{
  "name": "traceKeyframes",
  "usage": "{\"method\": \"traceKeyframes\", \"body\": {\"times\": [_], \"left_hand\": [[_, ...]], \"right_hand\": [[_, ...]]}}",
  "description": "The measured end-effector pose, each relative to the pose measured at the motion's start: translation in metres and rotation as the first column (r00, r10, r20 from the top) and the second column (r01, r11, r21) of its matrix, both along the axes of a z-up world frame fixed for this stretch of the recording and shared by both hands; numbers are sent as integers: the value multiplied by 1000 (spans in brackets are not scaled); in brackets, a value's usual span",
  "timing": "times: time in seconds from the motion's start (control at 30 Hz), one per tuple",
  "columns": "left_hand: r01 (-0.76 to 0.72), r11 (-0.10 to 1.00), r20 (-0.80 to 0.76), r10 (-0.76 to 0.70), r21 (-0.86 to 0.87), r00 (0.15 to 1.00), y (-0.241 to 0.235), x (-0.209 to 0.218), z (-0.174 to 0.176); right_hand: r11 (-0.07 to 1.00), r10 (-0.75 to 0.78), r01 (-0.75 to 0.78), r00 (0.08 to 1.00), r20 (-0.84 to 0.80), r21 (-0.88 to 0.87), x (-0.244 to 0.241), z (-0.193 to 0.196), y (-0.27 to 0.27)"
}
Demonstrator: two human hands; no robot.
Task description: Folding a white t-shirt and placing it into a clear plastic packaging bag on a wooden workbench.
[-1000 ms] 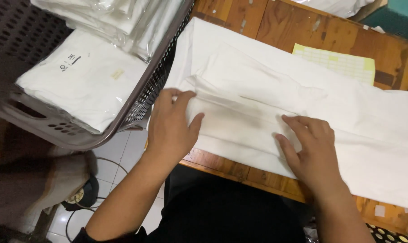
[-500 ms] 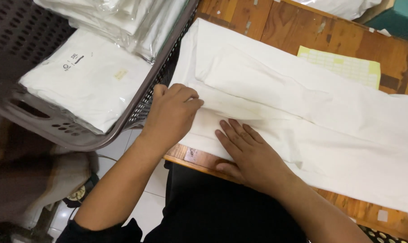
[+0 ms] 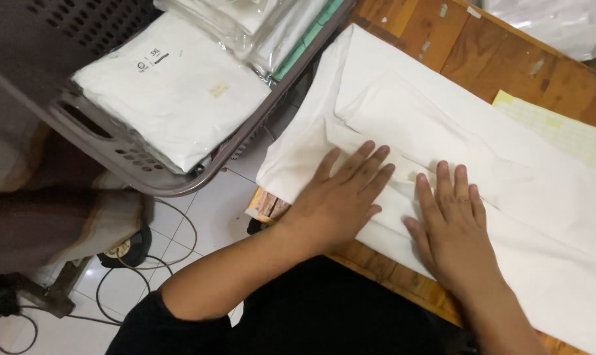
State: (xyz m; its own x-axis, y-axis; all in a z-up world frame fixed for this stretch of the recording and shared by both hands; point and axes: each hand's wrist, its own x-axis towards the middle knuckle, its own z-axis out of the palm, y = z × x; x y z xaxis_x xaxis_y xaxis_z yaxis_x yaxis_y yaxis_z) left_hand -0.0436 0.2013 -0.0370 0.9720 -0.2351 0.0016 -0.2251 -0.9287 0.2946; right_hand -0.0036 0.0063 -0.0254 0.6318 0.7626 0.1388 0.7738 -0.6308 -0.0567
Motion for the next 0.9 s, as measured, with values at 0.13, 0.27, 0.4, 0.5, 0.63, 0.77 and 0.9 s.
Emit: {"method": "traceKeyframes", "body": {"times": [0.13, 0.27, 0.4, 0.5, 0.63, 0.77, 0.9], "left_hand": [[-4, 986, 123, -16, 165, 992, 0, -9, -2], [-75, 992, 92, 66, 103, 994, 6, -20, -1], [-88, 986, 42, 83, 139, 996, 10, -26, 0], [-70, 983, 28, 67, 169, 997, 11, -26, 3], [-62, 990, 60, 55, 126, 997, 13, -23, 14], [-83, 988, 173, 105, -133, 979, 11, -14, 15], [-23, 998, 228, 9, 58, 974, 5, -12, 2]], "right_hand": [[985, -36, 18, 994, -102, -171, -5, -11, -14], [976, -46, 17, 990, -130, -217, -6, -8, -16], [961, -71, 29, 987, -144, -276, -7, -1, -10], [982, -32, -2, 984, -177, -187, -3, 5, 2], [983, 97, -121, 980, -171, -135, 10, -7, 17], [983, 106, -116, 992, -75, -140, 7, -6, 18], [980, 125, -138, 988, -90, -146, 8, -1, 18]]}}
